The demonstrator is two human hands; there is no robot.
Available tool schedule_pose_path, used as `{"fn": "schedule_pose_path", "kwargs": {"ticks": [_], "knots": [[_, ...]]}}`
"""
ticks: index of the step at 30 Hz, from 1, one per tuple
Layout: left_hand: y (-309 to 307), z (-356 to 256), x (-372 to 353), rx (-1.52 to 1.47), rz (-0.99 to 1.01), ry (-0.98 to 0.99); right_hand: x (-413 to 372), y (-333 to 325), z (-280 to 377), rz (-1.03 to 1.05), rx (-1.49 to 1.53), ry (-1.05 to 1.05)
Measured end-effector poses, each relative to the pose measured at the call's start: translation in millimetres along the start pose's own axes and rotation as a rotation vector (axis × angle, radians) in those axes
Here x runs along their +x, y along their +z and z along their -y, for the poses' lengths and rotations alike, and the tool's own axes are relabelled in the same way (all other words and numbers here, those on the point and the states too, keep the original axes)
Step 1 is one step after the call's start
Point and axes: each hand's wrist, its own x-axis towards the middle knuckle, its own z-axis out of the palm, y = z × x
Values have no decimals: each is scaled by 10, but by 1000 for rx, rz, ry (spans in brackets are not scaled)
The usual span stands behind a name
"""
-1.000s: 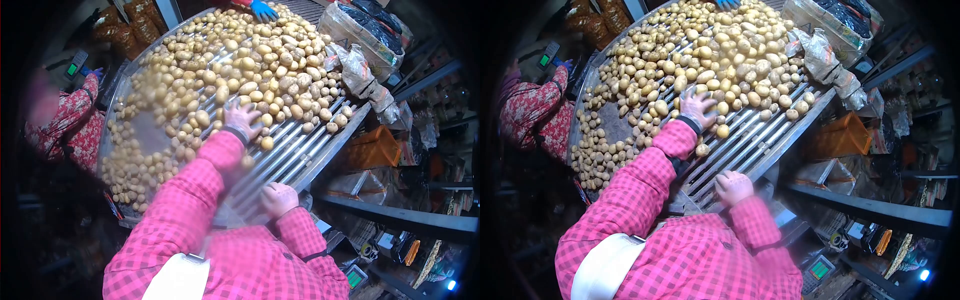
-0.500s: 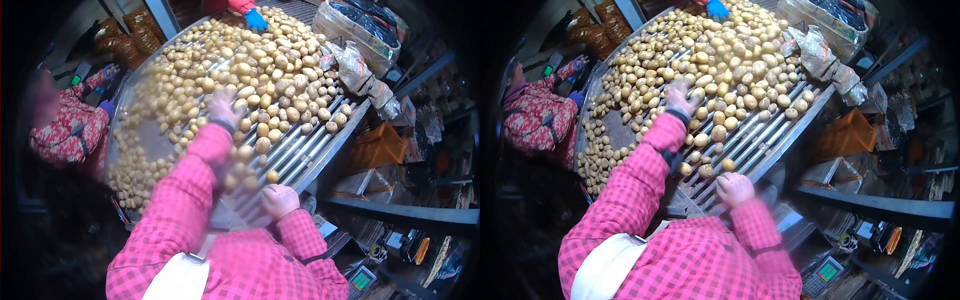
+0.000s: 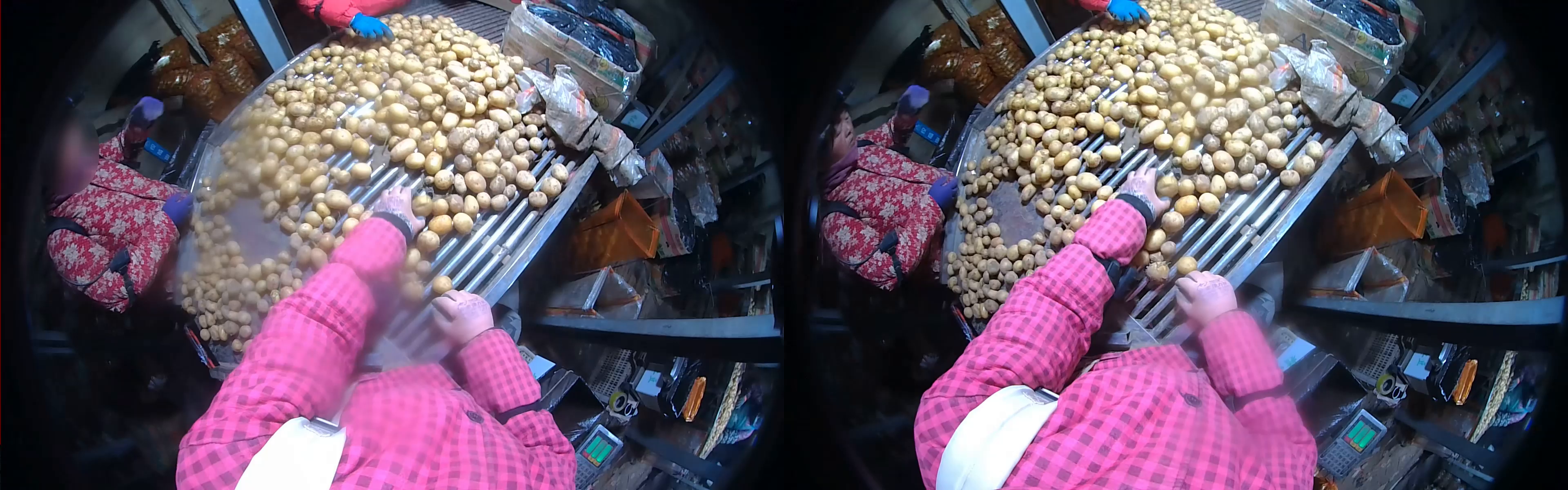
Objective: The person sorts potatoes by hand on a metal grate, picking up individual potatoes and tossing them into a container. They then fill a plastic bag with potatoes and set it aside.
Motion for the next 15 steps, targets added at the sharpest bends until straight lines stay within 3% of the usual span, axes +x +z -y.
{"fn": "schedule_pose_path", "kwargs": {"ticks": [3, 4, 5, 6, 7, 9, 10, 11, 13, 14, 15], "knots": [[-92, -30, -290, -248, -147, 94, 36, -23, -37, -128, 230, 58], [82, 43, -331, -250, -371, 169, 55, -39, -46, -161, 788, 370], [-188, -166, -560, -403, -327, 206, 53, -41, -42, -180, 1350, 691], [-268, -290, -715, -503, -312, 249, 74, -72, -67, -247, 1631, 699], [-233, -400, -845, -607, -241, 267, 86, -122, -44, -339, 1941, 595], [-279, -649, -1154, -623, -115, 464, 83, -107, -29, -488, 2278, 345], [-432, -768, -1303, -695, 167, 415, 63, 83, -179, -550, 2269, 458], [-492, -823, -1327, -665, 305, 478, 8, 88, -245, -527, 2333, 443], [-689, -790, -1151, -508, 358, 443, -118, 107, -333, -522, 2433, 471], [-716, -657, -924, -594, 239, 476, -157, -54, -163, -410, 2477, 347], [-743, -436, -602, -631, 59, 458, -186, -97, -112, -410, 2476, 353]]}}
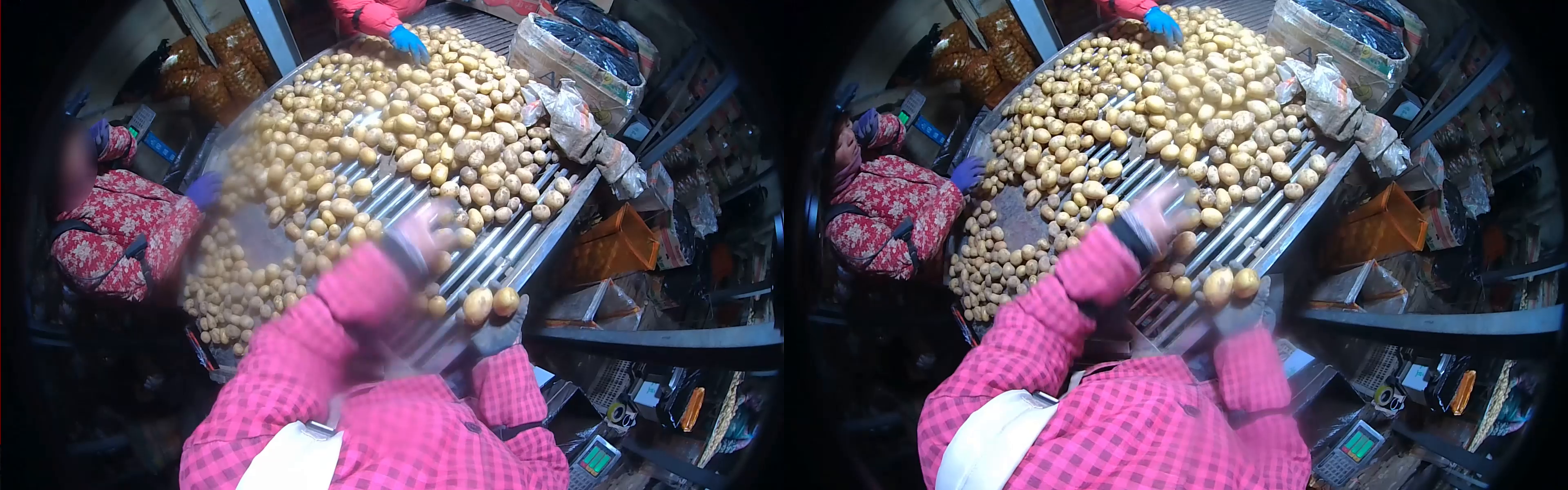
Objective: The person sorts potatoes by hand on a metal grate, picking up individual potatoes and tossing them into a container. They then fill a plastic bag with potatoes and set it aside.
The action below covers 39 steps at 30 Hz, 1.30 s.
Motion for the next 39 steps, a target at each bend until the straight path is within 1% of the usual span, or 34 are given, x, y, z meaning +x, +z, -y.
{"fn": "schedule_pose_path", "kwargs": {"ticks": [2, 3, 4, 5, 6, 7, 8, 9, 10, 11, 12, 14, 16, 17, 18, 19, 20, 21, 22, 23, 25, 26, 27, 28, 29, 30, 32, 33, 34, 35, 36, 37, 38, 39], "knots": [[-446, 666, 501, 241, -289, -106, -35, 43, 0, -275, -50, 24], [-708, 1277, 765, 552, -336, -162, -25, 66, -20, -264, -54, 34], [-891, 1568, 889, 818, -425, -360, 22, 85, -22, -278, -52, 15], [-1128, 1877, 1014, 872, -378, -379, 81, 100, -8, -243, 92, 31], [-1244, 2242, 1127, 949, -341, -481, 82, 103, 5, -220, 239, 30], [-1279, 2396, 1102, 1033, -296, -411, 35, 321, -35, -263, -222, -108], [-1294, 2676, 1092, 982, -226, -369, 36, 300, -25, -274, -232, -87], [-1149, 2411, 1018, 1048, -188, -442, 30, 282, -17, -284, -242, -66], [-1108, 2011, 972, 1123, -168, -516, 67, 77, 3, -215, 205, 58], [-1085, 1874, 1009, 1112, -134, -587, 57, 89, 9, -201, 145, 59], [-1082, 1781, 1035, 1103, -107, -660, 83, 105, 1, -229, 203, 47], [-1123, 1808, 970, 1072, -87, -682, 87, 92, -9, -237, 161, 48], [-1124, 2142, 930, 788, -348, -394, 111, 68, -18, -188, 169, 41], [-1053, 2157, 856, 628, -416, -121, 108, 54, -20, -146, 174, 34], [-852, 1684, 707, 447, -418, -130, 105, 36, -37, -139, 174, 23], [-670, 1655, 637, 143, -352, 71, 112, 21, -63, -176, 145, 11], [-404, 1364, 469, -188, -288, 48, 123, 5, -82, -211, 113, -1], [-170, 1095, 307, -246, -262, 199, 120, -10, -95, -197, 108, -8], [29, 790, 118, -342, -171, 105, 120, -23, -93, -192, 90, -26], [243, 414, -25, -391, -162, 118, 131, -23, -76, -186, 69, -48], [601, 18, -249, -341, -121, 272, 151, 19, -48, -159, 58, -113], [737, -163, -386, -287, -87, 268, 151, 29, -16, -142, 57, -167], [1015, -223, -510, -184, 60, 396, 128, -150, 71, 118, 811, 164], [1140, -299, -584, 25, 32, 511, 89, -139, 102, 94, 841, 189], [1123, -381, -571, 114, 147, 482, 54, -1, 133, 68, 872, 213], [1112, -464, -558, 204, 263, 453, -50, 134, 159, -239, 191, -113], [1045, -561, -540, 47, 379, 312, -164, 217, 216, -238, 180, -130], [1046, -529, -547, -27, 297, 341, -136, -15, 239, -193, 469, -92], [1187, -399, -628, -161, 121, 237, -120, -54, 239, -199, 501, -91], [1162, -405, -530, -166, 105, 192, -104, -31, 242, -204, 533, -91], [1125, -399, -390, -169, 86, 140, -151, -1, 221, -193, 384, -122], [1106, -358, -274, -131, 227, 87, -178, 16, 270, -230, 402, -21], [1096, -334, -174, -93, 361, 35, -213, 37, 250, -232, 409, -15], [1093, -339, -113, -86, 479, -34, -235, 66, 239, -292, 252, -20]]}}
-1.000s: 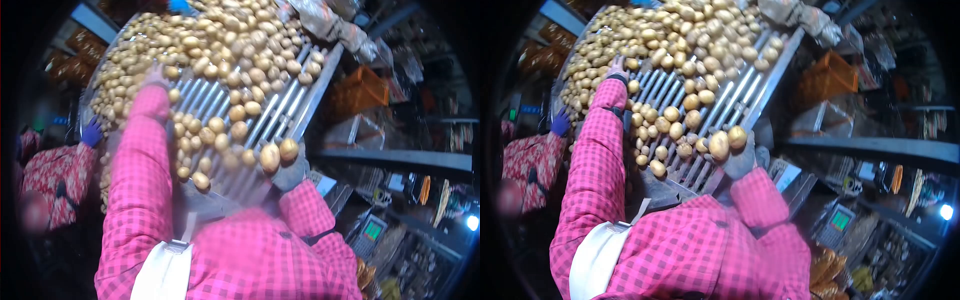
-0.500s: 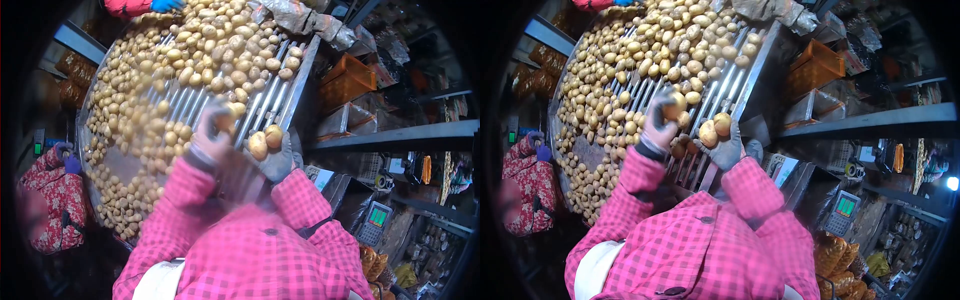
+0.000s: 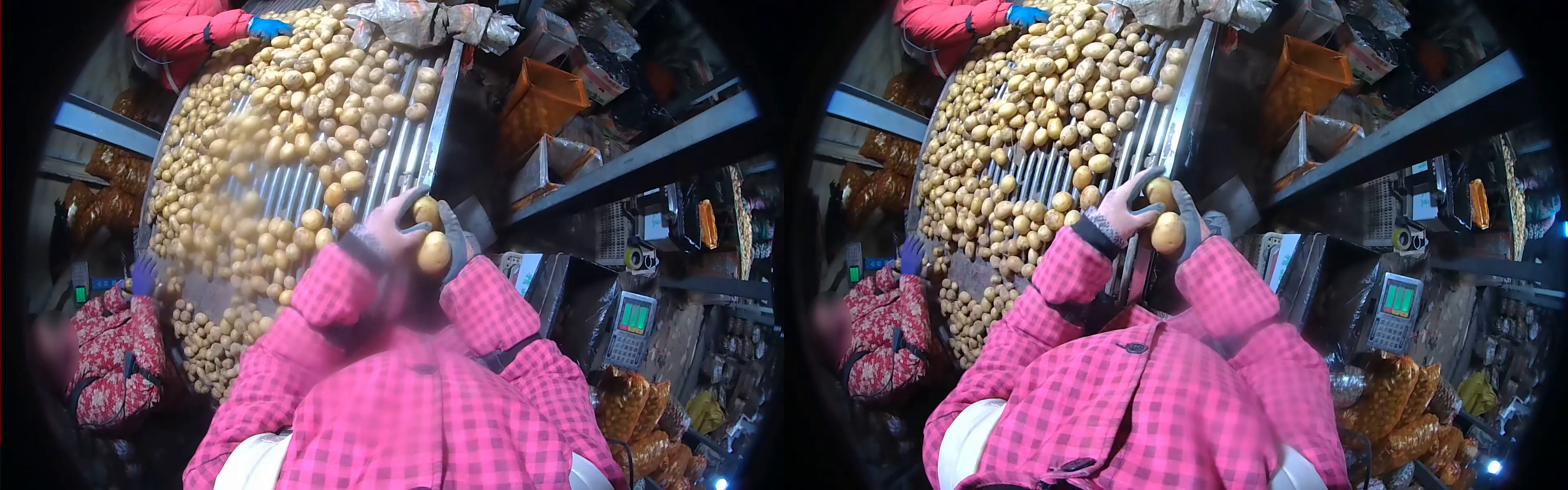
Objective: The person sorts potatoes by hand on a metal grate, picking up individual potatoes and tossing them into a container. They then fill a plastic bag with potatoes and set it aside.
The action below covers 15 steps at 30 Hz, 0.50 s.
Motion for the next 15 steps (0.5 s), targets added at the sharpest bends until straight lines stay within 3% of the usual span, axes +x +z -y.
{"fn": "schedule_pose_path", "kwargs": {"ticks": [2, 3, 5, 7, 9, 11, 13, 15], "knots": [[-33, 9, 67, -53, 13, 82, -56, 21, 14, -44, -315, -73], [-34, 40, 97, -137, -14, 111, -34, -15, 44, -41, -313, -77], [-124, -79, 76, -562, -192, -58, 16, -128, 141, 201, -178, 19], [-162, 319, 149, -680, -343, -12, 118, -333, 367, 299, -104, 26], [-93, 440, 122, -345, -467, 119, -63, -236, 515, 262, 4, -67], [82, 547, 54, -159, -503, 72, -78, -350, 710, 128, -2, -188], [312, 501, -36, 122, -515, 231, 141, -942, 990, 52, -118, -224], [505, 431, -119, 221, -534, 307, 117, -1434, 1036, -131, 14, -293]]}}
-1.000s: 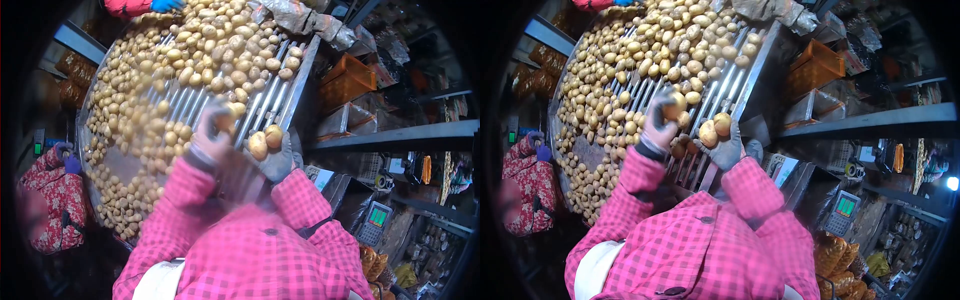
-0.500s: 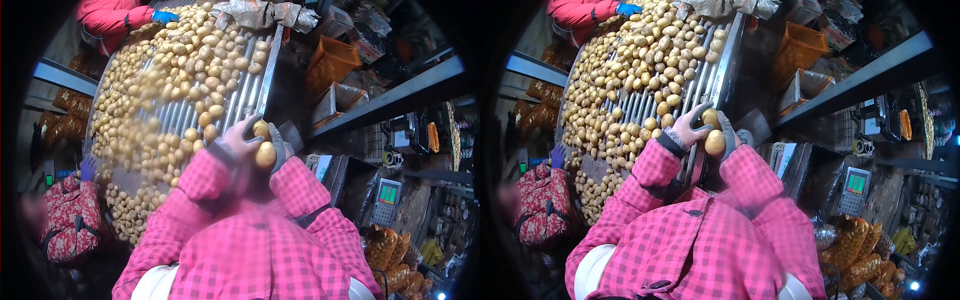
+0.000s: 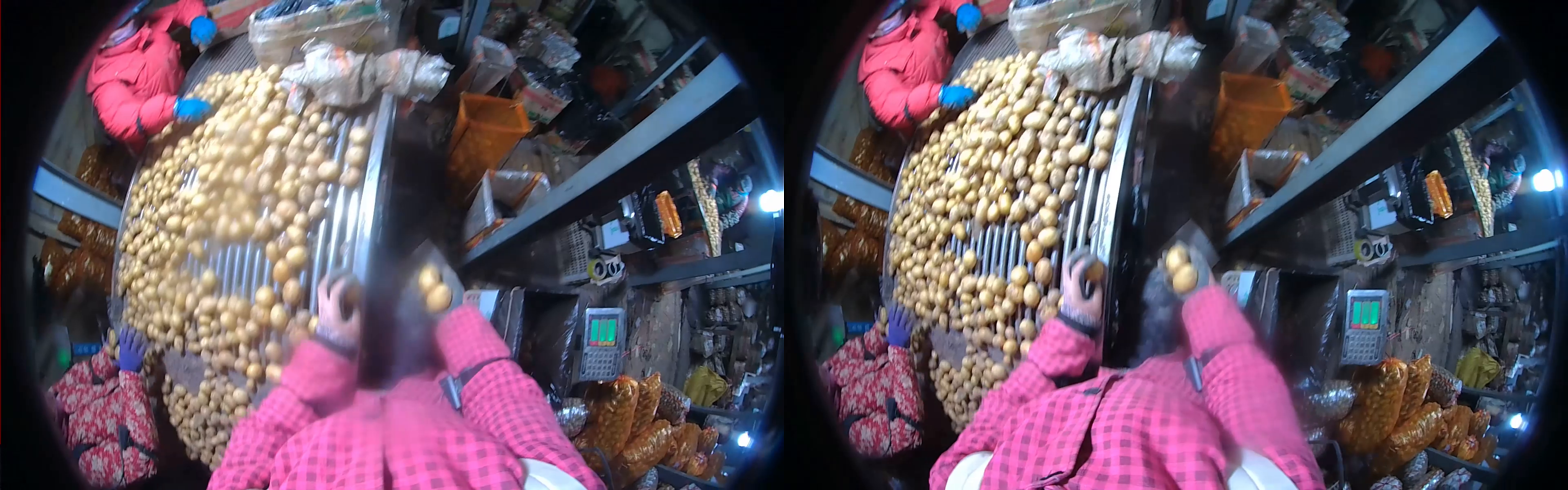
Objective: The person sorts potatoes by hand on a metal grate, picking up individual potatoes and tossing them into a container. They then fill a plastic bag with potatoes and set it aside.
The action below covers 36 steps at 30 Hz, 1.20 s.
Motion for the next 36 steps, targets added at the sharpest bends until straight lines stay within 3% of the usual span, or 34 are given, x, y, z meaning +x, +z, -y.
{"fn": "schedule_pose_path", "kwargs": {"ticks": [2, 4, 8, 11, 12, 14, 15, 16, 17, 18, 20, 25, 27, 28, 29, 32, 33, 35, 36], "knots": [[19, -13, 17, 79, 34, 108, 3, -430, 39, -18, 299, 55], [13, -116, 65, 85, 75, 106, -91, -557, 59, -93, 203, 23], [30, -151, 75, 306, 245, 151, 255, -340, 357, -219, 246, -142], [79, -120, 62, 277, 212, 153, 555, -222, 628, -368, 297, -296], [81, -115, 63, 279, 216, 149, 835, -121, 972, -238, 380, -348], [84, -106, 67, 285, 221, 149, 611, 1106, 1569, -170, 316, -497], [91, -103, 62, 276, 211, 152, 691, 1310, 1890, 56, 255, -572], [88, -109, 58, 266, 203, 156, 467, 1756, 1957, 67, 103, -687], [83, -120, 69, 268, 202, 159, 532, 1731, 2299, 116, 100, -511], [79, -134, 79, 266, 207, 150, 455, 1956, 2274, 35, 35, -593], [66, -143, 71, 272, 201, 127, 495, 1860, 2206, -16, -159, -545], [99, -23, -25, 238, 158, 41, 363, 1146, 1341, -127, -264, -255], [78, 57, 17, -2, 40, -99, 270, 802, 1037, -50, -309, -95], [-34, -175, 103, -480, 20, -677, 225, 673, 897, 11, -350, -25], [-53, -7, 105, -702, -49, -805, 135, 641, 758, 21, -410, 15], [-275, 285, -96, -1292, -103, -795, -74, 738, 414, -2, -643, -6], [-351, 238, -162, -1400, -129, -800, -111, 799, 315, 13, -663, 29], [-580, 173, -277, -1523, -126, -863, -206, 957, 74, 99, -900, -129], [-647, 186, -302, -1485, -144, -737, -238, 1058, -72, 121, -914, -102]]}}
